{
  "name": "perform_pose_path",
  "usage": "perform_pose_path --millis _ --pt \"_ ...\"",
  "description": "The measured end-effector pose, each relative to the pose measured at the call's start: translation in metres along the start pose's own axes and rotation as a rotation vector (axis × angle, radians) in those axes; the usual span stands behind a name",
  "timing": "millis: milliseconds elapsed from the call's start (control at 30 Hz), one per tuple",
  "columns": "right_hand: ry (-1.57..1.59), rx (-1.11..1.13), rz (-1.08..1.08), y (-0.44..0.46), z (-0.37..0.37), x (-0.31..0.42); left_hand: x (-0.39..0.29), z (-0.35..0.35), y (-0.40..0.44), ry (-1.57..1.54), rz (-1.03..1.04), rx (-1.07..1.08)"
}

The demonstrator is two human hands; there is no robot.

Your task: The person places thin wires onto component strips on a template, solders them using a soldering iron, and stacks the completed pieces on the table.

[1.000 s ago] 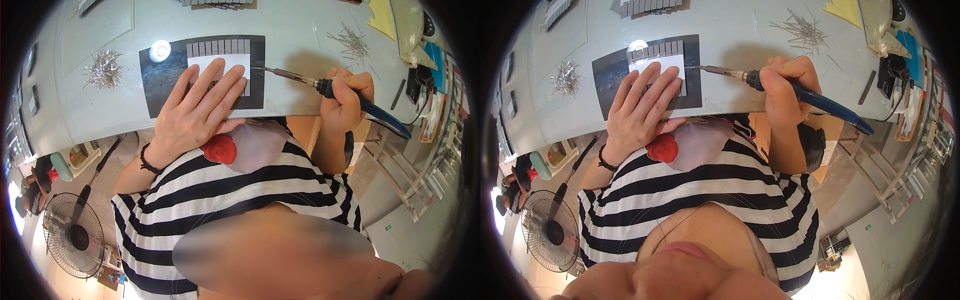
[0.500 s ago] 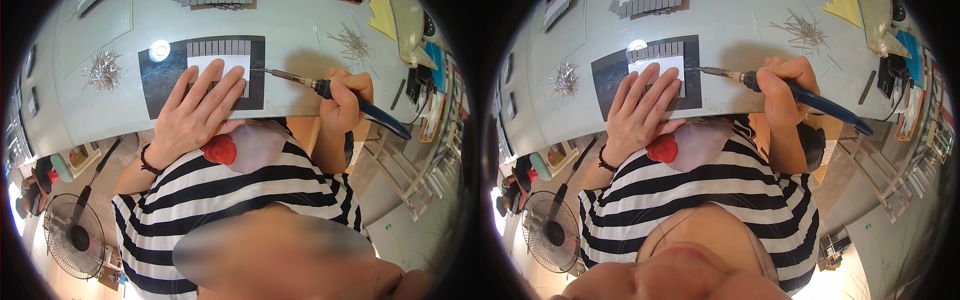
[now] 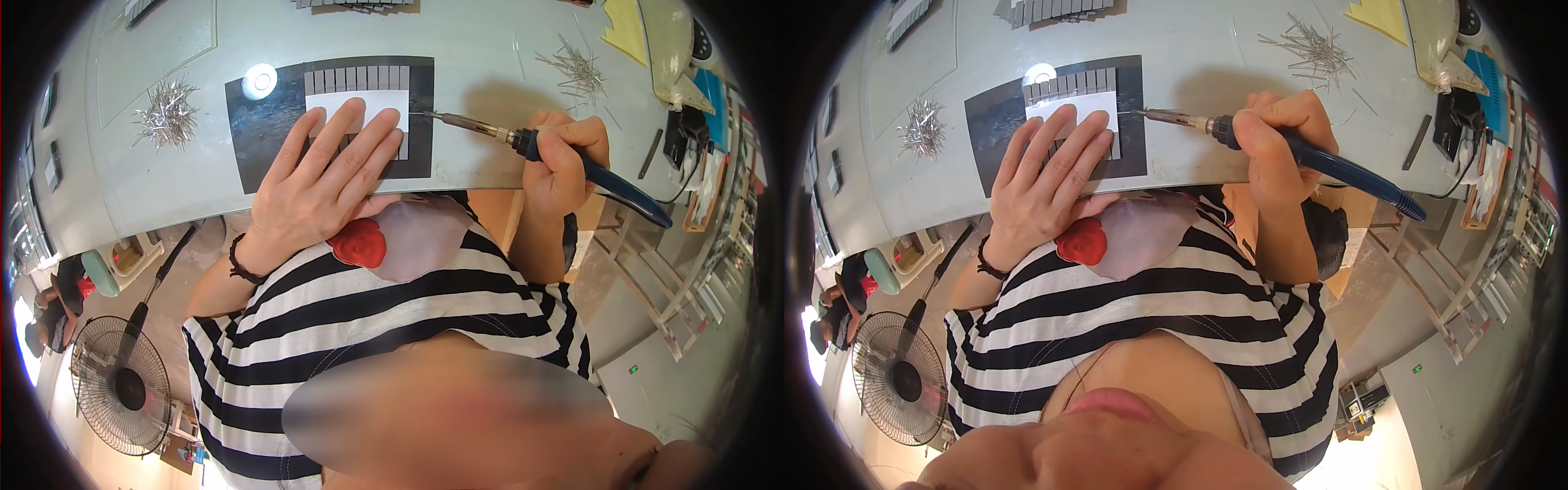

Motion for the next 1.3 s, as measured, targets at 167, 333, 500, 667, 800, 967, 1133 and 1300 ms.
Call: perform_pose_path --millis 167,333,500,667,800,967,1133,1300 --pt "-0.019 0.013 0.004 0.001 0.003 0.001 0.0 0.0 -0.001 -0.001 -0.002 0.003" --pt "0.026 0.014 -0.021 -0.001 0.0 -0.004 0.001 -0.001 -0.001 0.0 0.0 -0.001" --pt "0.074 0.007 -0.037 -0.002 -0.001 -0.005 0.001 -0.001 -0.001 0.002 -0.001 -0.005" --pt "0.068 0.029 -0.05 -0.002 -0.001 -0.004 0.001 -0.001 0.0 -0.01 -0.003 -0.007" --pt "-0.032 0.037 -0.012 0.0 0.007 0.004 0.001 -0.002 0.0 -0.016 -0.001 -0.007" --pt "-0.186 0.287 -0.251 0.006 0.017 0.022 0.001 -0.002 0.0 -0.022 -0.001 -0.013" --pt "-0.231 0.395 -0.341 0.017 0.027 0.031 0.003 0.0 -0.003 -0.018 -0.003 -0.013" --pt "-0.149 0.347 -0.284 0.021 0.022 0.023 0.003 0.001 -0.003 -0.018 0.0 -0.007"
Point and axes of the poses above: each hand's wrist, its own y-axis towards the middle knuckle, its own z-axis out of the palm, x = y × z, the point moved 5 cm from there along y, towards the middle knuckle, and after that the axes turned 10 degrees about -z, right-handed, at the moved point
